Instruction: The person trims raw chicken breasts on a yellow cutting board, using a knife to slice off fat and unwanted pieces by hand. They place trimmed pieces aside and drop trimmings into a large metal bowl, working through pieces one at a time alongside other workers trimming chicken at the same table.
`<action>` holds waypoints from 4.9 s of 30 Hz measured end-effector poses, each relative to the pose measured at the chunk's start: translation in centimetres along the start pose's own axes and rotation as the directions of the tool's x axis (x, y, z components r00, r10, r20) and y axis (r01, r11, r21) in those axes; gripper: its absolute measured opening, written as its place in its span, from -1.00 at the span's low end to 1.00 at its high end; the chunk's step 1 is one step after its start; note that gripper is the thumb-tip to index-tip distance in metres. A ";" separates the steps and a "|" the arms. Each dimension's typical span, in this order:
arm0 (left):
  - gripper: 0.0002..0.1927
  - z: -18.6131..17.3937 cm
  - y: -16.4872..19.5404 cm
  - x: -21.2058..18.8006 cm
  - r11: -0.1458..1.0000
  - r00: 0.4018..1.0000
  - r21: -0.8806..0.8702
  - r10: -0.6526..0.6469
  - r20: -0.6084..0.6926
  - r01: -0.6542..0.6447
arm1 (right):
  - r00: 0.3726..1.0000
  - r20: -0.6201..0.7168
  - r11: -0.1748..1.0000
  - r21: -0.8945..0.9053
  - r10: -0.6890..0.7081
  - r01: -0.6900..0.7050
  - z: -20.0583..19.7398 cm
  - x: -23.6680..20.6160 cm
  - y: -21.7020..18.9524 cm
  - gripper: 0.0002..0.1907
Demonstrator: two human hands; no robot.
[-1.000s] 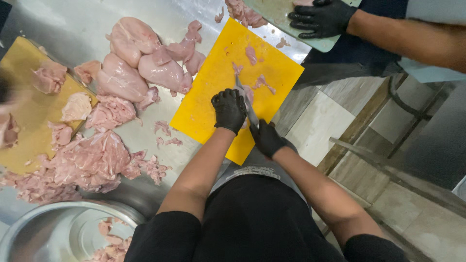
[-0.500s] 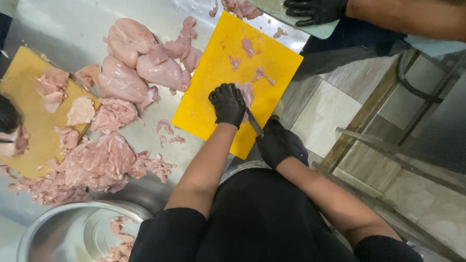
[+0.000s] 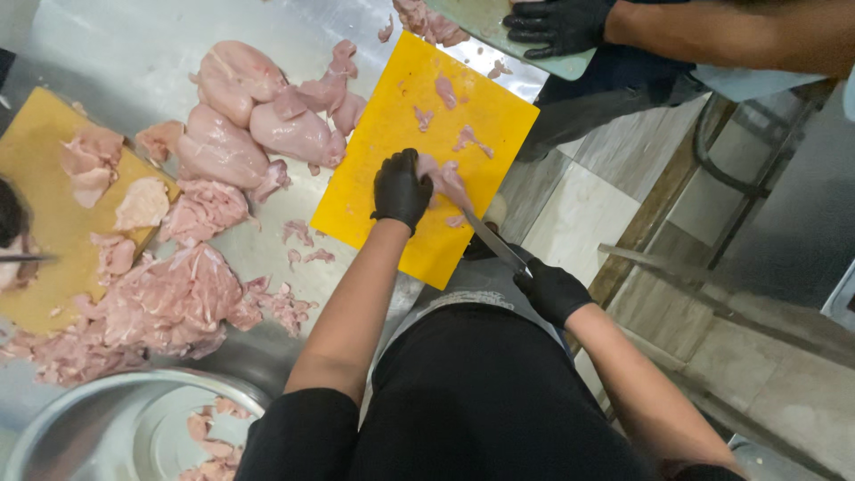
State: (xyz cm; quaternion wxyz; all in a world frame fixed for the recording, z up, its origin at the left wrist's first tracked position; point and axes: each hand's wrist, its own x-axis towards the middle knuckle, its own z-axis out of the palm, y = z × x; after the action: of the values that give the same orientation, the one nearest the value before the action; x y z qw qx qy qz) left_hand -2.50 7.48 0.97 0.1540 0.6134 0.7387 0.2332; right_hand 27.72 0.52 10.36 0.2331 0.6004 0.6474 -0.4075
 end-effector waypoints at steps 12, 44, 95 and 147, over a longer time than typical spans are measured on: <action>-0.80 -0.7 -6.6 -1.1 -0.169 0.775 -0.795 -0.180 0.606 0.583 | 0.976 -0.136 0.986 -0.020 -0.169 0.168 -1.9 -1.1 1.7 -0.50; -0.39 0.8 1.3 -4.0 0.923 0.922 -0.184 0.283 -0.265 -0.337 | 0.881 -0.460 0.849 0.416 -0.113 0.326 4.2 4.6 1.4 -0.82; -0.57 -10.8 -18.0 -10.3 -0.444 0.831 -0.896 -0.491 0.262 0.021 | 0.941 -0.308 0.695 0.647 -0.138 0.313 -0.5 7.3 -0.8 -0.76; -0.85 1.1 -6.6 -10.6 0.997 0.987 -0.051 0.043 -0.158 -0.051 | 0.827 -0.259 0.847 -0.348 -0.499 0.402 5.5 12.9 -17.4 -0.62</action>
State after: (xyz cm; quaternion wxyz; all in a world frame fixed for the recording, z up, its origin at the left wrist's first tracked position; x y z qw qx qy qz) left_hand -5.29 -3.66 -4.09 0.1067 0.6060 0.7271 0.3045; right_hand 7.70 4.59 1.38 0.0961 0.4508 0.8527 -0.2461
